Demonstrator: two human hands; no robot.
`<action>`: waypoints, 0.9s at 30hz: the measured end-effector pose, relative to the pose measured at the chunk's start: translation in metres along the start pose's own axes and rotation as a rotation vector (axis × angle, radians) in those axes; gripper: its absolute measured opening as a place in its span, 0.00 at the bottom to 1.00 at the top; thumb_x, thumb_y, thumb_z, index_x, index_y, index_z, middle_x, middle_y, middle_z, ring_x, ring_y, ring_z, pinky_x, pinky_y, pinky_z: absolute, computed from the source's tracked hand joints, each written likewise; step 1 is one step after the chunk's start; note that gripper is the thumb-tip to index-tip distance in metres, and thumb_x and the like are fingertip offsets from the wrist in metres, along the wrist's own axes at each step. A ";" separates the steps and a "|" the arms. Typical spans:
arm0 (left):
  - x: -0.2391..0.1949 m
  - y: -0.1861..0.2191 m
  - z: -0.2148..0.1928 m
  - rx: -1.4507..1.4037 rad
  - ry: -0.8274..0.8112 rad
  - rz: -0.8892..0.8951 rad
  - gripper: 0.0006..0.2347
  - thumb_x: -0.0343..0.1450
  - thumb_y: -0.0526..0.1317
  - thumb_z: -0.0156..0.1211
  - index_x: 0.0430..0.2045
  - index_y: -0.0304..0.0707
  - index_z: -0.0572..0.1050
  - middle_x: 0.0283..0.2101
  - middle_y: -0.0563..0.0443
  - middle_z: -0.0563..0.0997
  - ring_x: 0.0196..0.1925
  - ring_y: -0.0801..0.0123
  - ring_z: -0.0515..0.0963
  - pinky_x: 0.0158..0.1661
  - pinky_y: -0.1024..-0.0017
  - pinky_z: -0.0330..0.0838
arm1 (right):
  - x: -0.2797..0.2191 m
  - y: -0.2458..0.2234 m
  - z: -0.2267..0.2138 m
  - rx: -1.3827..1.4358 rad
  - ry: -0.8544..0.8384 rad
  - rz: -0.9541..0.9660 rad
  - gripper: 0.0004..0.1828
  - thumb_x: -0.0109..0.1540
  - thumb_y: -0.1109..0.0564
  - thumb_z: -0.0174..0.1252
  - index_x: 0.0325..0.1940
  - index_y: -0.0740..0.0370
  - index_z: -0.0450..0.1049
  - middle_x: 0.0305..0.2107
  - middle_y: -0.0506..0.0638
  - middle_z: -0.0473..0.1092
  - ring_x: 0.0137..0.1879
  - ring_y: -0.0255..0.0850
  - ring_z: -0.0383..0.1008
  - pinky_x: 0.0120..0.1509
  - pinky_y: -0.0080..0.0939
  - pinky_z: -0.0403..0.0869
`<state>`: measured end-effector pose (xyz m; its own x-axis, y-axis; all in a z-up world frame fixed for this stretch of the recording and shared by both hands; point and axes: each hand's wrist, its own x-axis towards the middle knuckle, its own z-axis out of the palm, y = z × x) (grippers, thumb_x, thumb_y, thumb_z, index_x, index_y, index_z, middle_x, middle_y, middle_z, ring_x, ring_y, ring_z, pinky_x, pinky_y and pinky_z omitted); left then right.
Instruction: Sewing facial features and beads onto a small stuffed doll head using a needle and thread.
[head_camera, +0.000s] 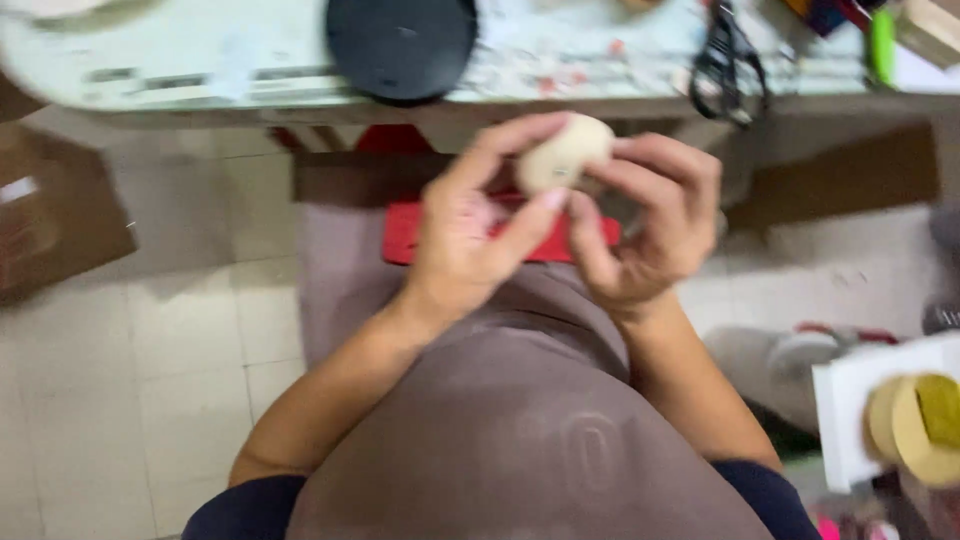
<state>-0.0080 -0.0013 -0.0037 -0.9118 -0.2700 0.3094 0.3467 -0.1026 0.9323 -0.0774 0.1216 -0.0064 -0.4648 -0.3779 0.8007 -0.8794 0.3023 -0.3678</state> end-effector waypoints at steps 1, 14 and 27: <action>-0.001 0.007 0.003 0.009 0.017 -0.026 0.13 0.70 0.33 0.53 0.49 0.38 0.65 0.54 0.48 0.69 0.53 0.71 0.71 0.51 0.79 0.71 | 0.001 -0.001 -0.002 0.053 0.038 -0.016 0.08 0.57 0.61 0.56 0.38 0.67 0.68 0.36 0.62 0.64 0.41 0.51 0.66 0.47 0.45 0.68; -0.011 0.021 0.010 0.028 0.047 -0.021 0.15 0.68 0.30 0.54 0.49 0.36 0.65 0.54 0.46 0.69 0.52 0.71 0.71 0.50 0.79 0.74 | 0.006 -0.005 -0.005 0.140 0.161 -0.115 0.06 0.56 0.63 0.58 0.35 0.65 0.70 0.33 0.57 0.64 0.37 0.44 0.67 0.42 0.40 0.70; -0.012 0.017 0.009 0.088 0.127 0.046 0.15 0.67 0.31 0.56 0.47 0.35 0.65 0.49 0.47 0.69 0.49 0.68 0.71 0.49 0.77 0.74 | 0.000 -0.010 -0.017 0.221 0.253 -0.229 0.04 0.59 0.62 0.50 0.34 0.66 0.65 0.28 0.58 0.66 0.34 0.45 0.69 0.41 0.42 0.77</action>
<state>0.0067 0.0086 0.0106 -0.8582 -0.3922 0.3311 0.3618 -0.0047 0.9322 -0.0671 0.1334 0.0045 -0.2382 -0.1778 0.9548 -0.9711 0.0292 -0.2368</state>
